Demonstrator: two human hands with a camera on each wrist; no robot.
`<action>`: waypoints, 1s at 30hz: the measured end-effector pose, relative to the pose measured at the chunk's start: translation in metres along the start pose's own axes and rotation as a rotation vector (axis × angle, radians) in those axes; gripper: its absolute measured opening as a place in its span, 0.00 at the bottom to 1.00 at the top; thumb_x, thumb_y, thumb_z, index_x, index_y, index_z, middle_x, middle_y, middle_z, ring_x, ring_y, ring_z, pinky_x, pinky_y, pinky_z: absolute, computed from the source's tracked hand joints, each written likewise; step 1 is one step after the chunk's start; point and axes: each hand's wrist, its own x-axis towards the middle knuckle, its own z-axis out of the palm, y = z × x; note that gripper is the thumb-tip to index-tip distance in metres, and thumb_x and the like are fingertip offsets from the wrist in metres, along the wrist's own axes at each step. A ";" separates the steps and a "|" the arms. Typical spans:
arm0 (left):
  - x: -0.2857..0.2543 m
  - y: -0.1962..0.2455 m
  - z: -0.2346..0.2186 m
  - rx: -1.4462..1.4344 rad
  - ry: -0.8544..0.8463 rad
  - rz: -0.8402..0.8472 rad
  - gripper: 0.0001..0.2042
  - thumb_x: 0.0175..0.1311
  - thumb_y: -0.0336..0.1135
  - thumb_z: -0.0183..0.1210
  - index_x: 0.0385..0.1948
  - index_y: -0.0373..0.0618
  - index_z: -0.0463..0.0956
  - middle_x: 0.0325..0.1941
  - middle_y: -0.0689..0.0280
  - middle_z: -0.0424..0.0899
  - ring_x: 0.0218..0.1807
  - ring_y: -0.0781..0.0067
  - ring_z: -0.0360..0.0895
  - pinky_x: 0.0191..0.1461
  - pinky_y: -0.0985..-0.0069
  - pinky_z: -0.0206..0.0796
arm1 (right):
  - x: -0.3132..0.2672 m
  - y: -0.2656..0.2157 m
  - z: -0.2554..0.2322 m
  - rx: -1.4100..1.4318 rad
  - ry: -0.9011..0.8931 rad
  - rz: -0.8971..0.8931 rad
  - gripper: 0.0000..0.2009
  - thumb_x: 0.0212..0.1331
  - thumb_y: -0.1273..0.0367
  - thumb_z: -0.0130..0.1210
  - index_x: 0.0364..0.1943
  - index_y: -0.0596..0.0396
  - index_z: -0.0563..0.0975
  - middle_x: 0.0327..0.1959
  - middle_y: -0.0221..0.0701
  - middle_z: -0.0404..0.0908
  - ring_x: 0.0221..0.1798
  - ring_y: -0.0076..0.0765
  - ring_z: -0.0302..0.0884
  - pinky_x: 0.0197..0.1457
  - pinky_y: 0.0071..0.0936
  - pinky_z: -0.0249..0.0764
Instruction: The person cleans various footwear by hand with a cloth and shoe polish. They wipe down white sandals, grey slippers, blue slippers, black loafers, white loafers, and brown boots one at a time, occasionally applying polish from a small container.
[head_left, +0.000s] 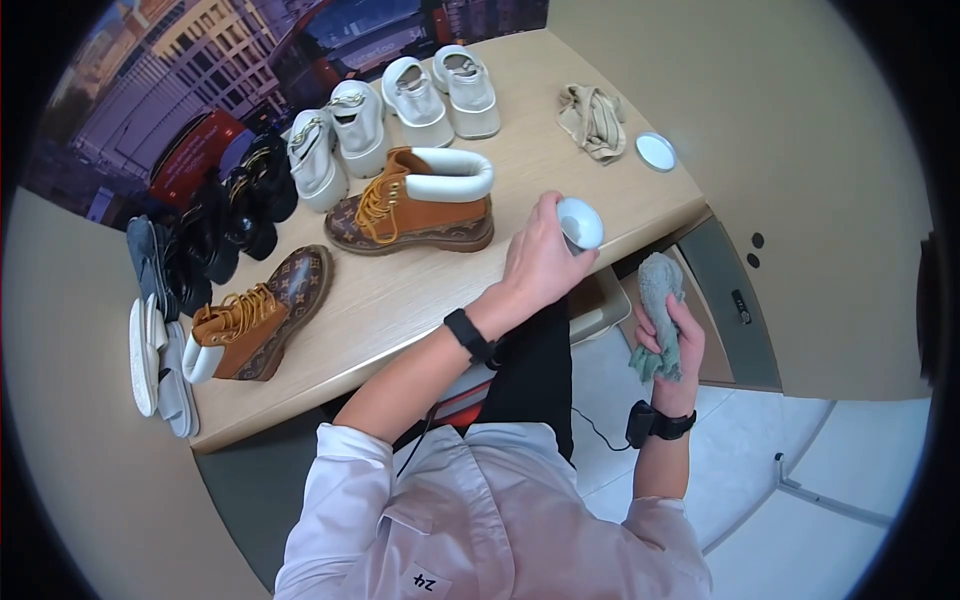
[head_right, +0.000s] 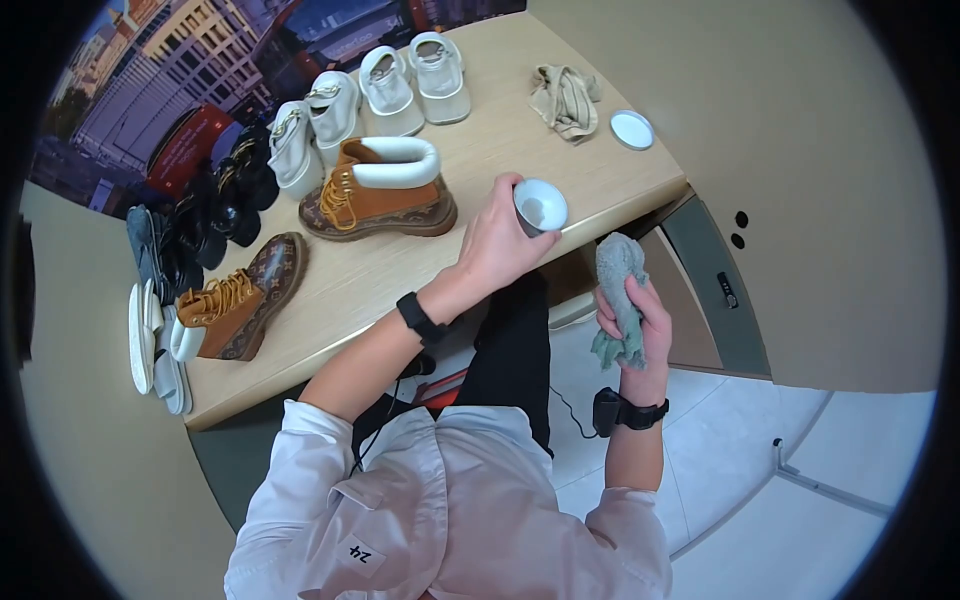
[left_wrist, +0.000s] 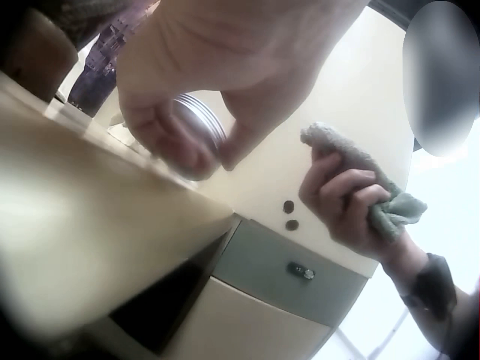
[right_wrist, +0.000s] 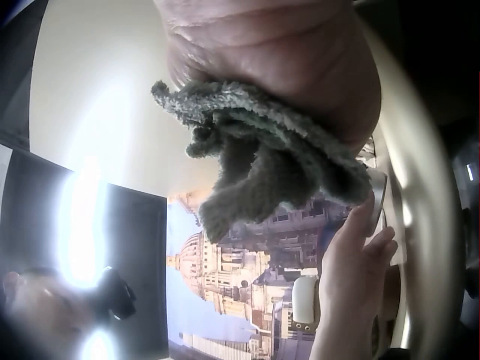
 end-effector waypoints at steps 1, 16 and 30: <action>0.006 0.003 0.003 0.013 -0.012 -0.022 0.40 0.58 0.41 0.78 0.66 0.34 0.64 0.57 0.35 0.84 0.59 0.32 0.86 0.62 0.48 0.79 | -0.002 0.000 -0.005 0.006 -0.003 -0.008 0.19 0.81 0.66 0.53 0.67 0.63 0.72 0.43 0.37 0.78 0.32 0.26 0.67 0.23 0.19 0.61; 0.021 -0.006 0.021 0.163 0.162 0.041 0.44 0.59 0.39 0.78 0.71 0.25 0.61 0.64 0.33 0.80 0.61 0.30 0.83 0.62 0.46 0.78 | -0.001 0.012 -0.014 0.109 -0.020 0.010 0.21 0.80 0.66 0.55 0.69 0.62 0.72 0.45 0.38 0.80 0.33 0.28 0.69 0.24 0.21 0.63; -0.252 0.001 -0.335 -0.013 0.574 0.002 0.03 0.72 0.25 0.68 0.43 0.40 0.87 0.41 0.60 0.93 0.41 0.72 0.88 0.51 0.73 0.80 | 0.020 0.077 0.067 -0.418 -0.251 0.255 0.24 0.76 0.63 0.60 0.68 0.65 0.77 0.36 0.36 0.86 0.25 0.21 0.75 0.25 0.18 0.66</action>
